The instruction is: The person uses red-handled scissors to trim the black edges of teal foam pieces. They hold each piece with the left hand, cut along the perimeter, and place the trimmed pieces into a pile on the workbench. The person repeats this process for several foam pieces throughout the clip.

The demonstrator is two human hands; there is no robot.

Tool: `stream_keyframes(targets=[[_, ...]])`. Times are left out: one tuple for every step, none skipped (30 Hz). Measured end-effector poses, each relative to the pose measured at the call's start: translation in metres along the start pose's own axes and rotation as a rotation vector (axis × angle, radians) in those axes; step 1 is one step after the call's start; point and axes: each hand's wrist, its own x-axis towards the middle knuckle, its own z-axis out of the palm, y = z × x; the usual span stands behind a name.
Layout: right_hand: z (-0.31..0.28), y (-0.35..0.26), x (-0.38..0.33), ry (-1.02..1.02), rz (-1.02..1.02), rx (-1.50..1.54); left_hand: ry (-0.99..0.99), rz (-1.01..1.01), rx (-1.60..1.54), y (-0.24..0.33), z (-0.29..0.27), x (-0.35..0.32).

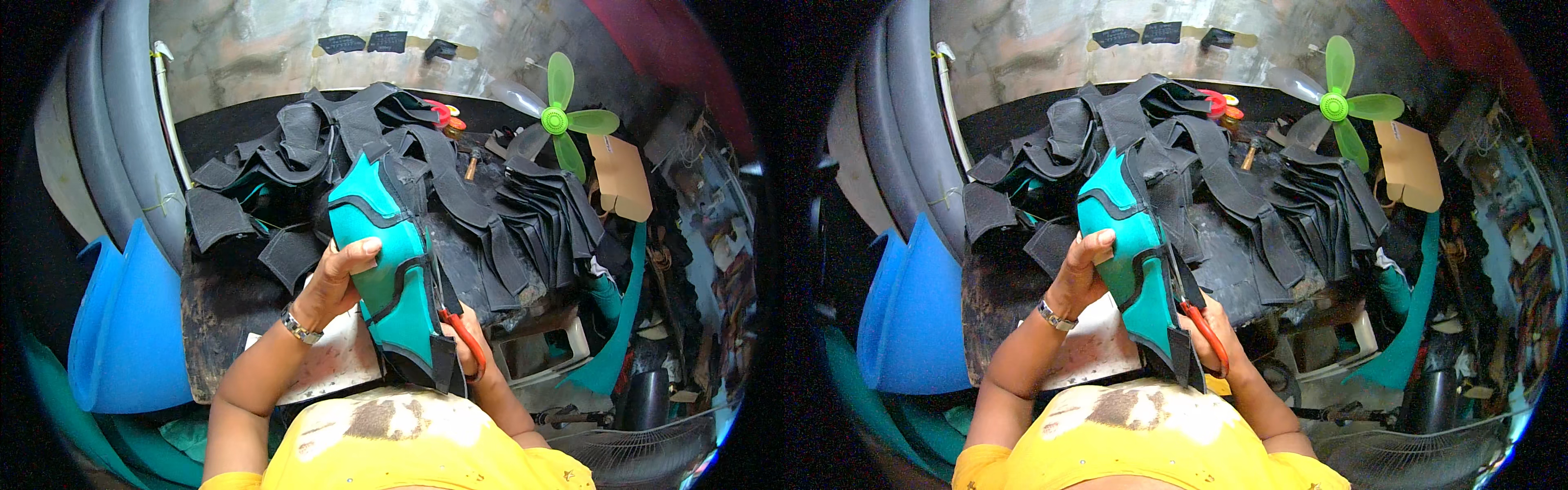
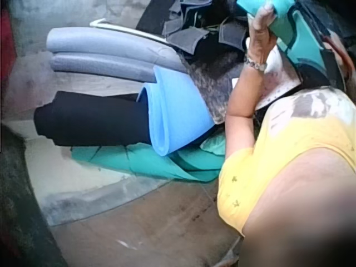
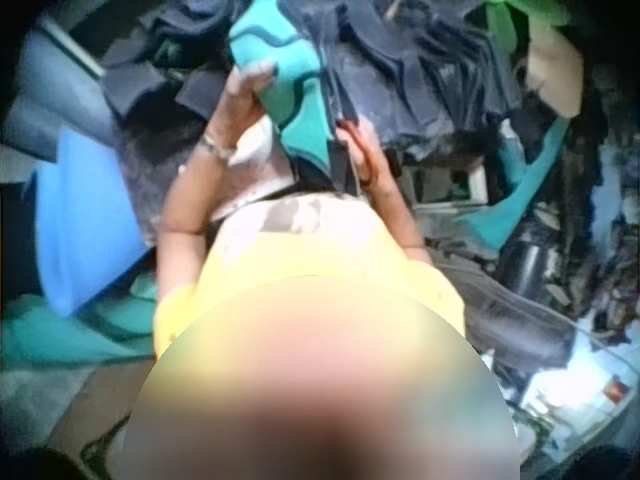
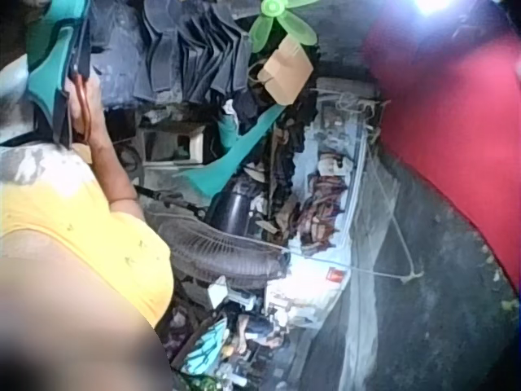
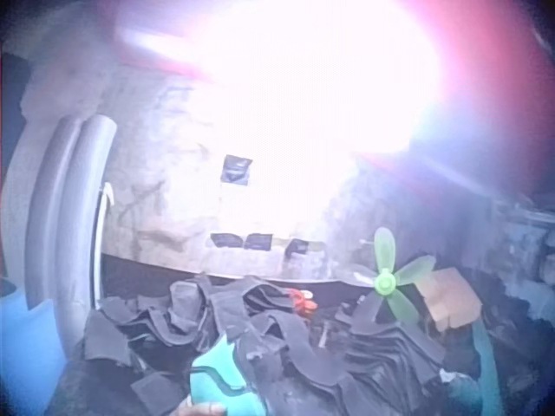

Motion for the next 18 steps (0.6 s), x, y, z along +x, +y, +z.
stream_keyframes(targets=[[0.000, 0.000, 0.000, 0.012, 0.036, 0.004, 0.019, 0.010, 0.009, -0.001, 0.003, -0.001], [0.001, 0.000, 0.001, 0.025, 0.045, 0.018, 0.019, 0.027, 0.007, -0.002, 0.005, -0.002], [0.001, 0.000, 0.001, 0.024, 0.032, 0.040, 0.044, 0.018, 0.006, -0.002, 0.008, -0.002], [0.001, 0.001, 0.000, 0.039, 0.073, 0.030, 0.054, 0.013, -0.007, -0.002, 0.011, -0.002], [0.001, 0.001, 0.000, 0.039, 0.090, 0.028, 0.065, 0.011, -0.020, -0.002, 0.013, -0.002], [0.001, 0.000, -0.001, 0.039, 0.108, 0.025, 0.060, -0.002, -0.022, -0.001, 0.014, -0.002], [0.000, 0.000, -0.001, 0.028, 0.095, 0.026, 0.055, -0.015, -0.024, -0.001, 0.015, -0.003], [0.000, -0.001, -0.002, 0.016, 0.079, 0.026, 0.051, -0.019, -0.025, -0.001, 0.015, -0.003], [-0.001, -0.001, -0.003, 0.017, 0.043, 0.033, 0.064, -0.018, -0.021, -0.001, 0.014, -0.002], [-0.001, -0.002, -0.003, 0.009, 0.051, 0.030, 0.081, -0.014, -0.019, -0.003, 0.013, -0.002], [-0.002, -0.003, -0.003, 0.016, 0.046, 0.035, 0.052, -0.003, -0.038, -0.005, 0.011, -0.003], [-0.002, -0.003, -0.004, 0.008, 0.026, 0.033, 0.080, -0.024, -0.005, -0.007, 0.007, -0.003], [-0.002, -0.004, -0.004, 0.020, 0.044, 0.021, 0.059, -0.031, 0.008, -0.007, 0.002, -0.001], [-0.002, -0.004, -0.005, 0.019, 0.047, 0.004, 0.030, -0.026, -0.001, -0.010, -0.002, -0.001], [-0.001, -0.004, -0.005, 0.022, 0.041, -0.014, 0.036, -0.024, 0.020, -0.012, -0.006, 0.000], [-0.001, -0.005, -0.005, 0.020, 0.042, -0.008, 0.033, -0.008, 0.019, -0.014, -0.010, 0.000], [-0.001, -0.005, -0.006, 0.023, 0.033, -0.002, 0.019, -0.001, 0.016, -0.015, -0.013, 0.001], [0.000, -0.005, -0.006, 0.034, 0.022, 0.001, 0.012, -0.003, -0.007, -0.017, -0.015, 0.001]])
